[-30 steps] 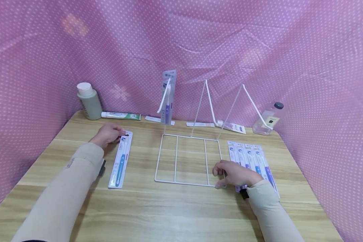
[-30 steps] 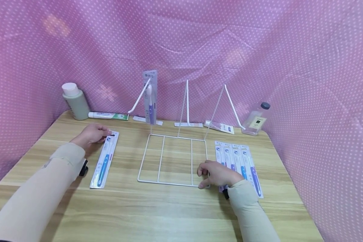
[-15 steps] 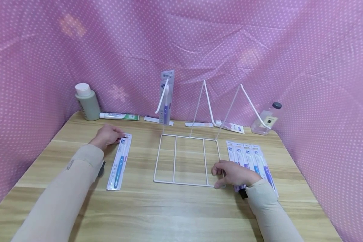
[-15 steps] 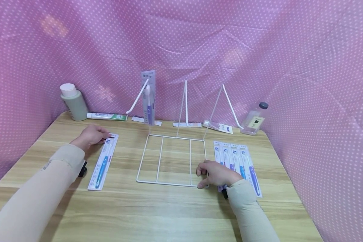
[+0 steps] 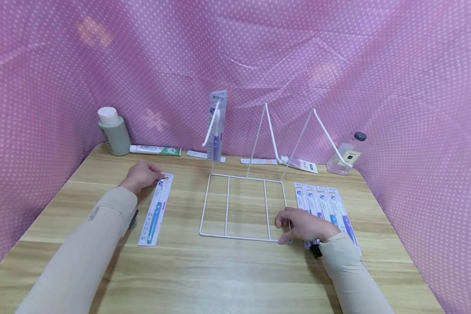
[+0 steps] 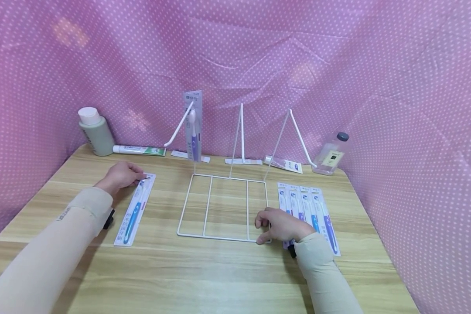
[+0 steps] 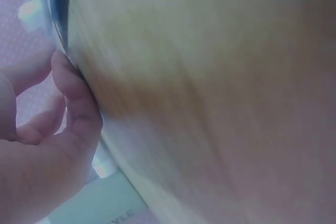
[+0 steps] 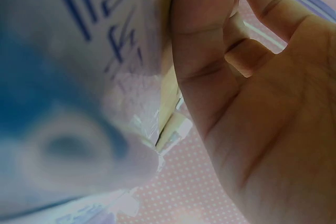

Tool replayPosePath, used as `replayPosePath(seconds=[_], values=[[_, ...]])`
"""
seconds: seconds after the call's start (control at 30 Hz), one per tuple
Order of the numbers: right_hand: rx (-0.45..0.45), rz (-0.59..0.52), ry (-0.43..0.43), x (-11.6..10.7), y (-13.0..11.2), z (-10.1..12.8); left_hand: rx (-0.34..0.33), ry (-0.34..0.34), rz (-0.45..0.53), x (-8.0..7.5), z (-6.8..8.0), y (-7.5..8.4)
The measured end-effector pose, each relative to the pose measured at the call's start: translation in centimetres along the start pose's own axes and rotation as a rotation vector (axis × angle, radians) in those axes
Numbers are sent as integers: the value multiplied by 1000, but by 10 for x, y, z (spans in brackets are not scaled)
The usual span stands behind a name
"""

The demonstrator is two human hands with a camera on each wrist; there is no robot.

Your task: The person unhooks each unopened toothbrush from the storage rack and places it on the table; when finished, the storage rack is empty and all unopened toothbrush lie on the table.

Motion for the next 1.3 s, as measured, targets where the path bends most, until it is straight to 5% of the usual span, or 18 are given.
replayPosePath(seconds=[0.33,0.47,0.57,0.77,1.0,1.13,1.3], values=[[-6,3,-5,0,0,0,37,15,-52,0,0,2],[-11,1,-7,-1,-1,0,69,56,-42,-14,2,13],[-9,-1,-6,-1,0,1,137,103,14,-36,7,40],[5,-2,-4,-1,2,0,253,219,264,-77,19,125],[-8,-5,-4,0,3,0,307,140,710,-81,47,215],[-3,-2,-7,0,3,-1,327,111,822,-77,61,242],[21,-4,-17,0,3,-2,338,163,880,-75,67,248]])
Point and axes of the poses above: each hand's wrist, its own z-axis away from the middle knuckle, its own x-axis out of the palm, y = z × x, the point moved 9 cm from there along -z, towards the middle knuckle, and after that the axes turned 13 degrees about y, right-handed, at the moved point
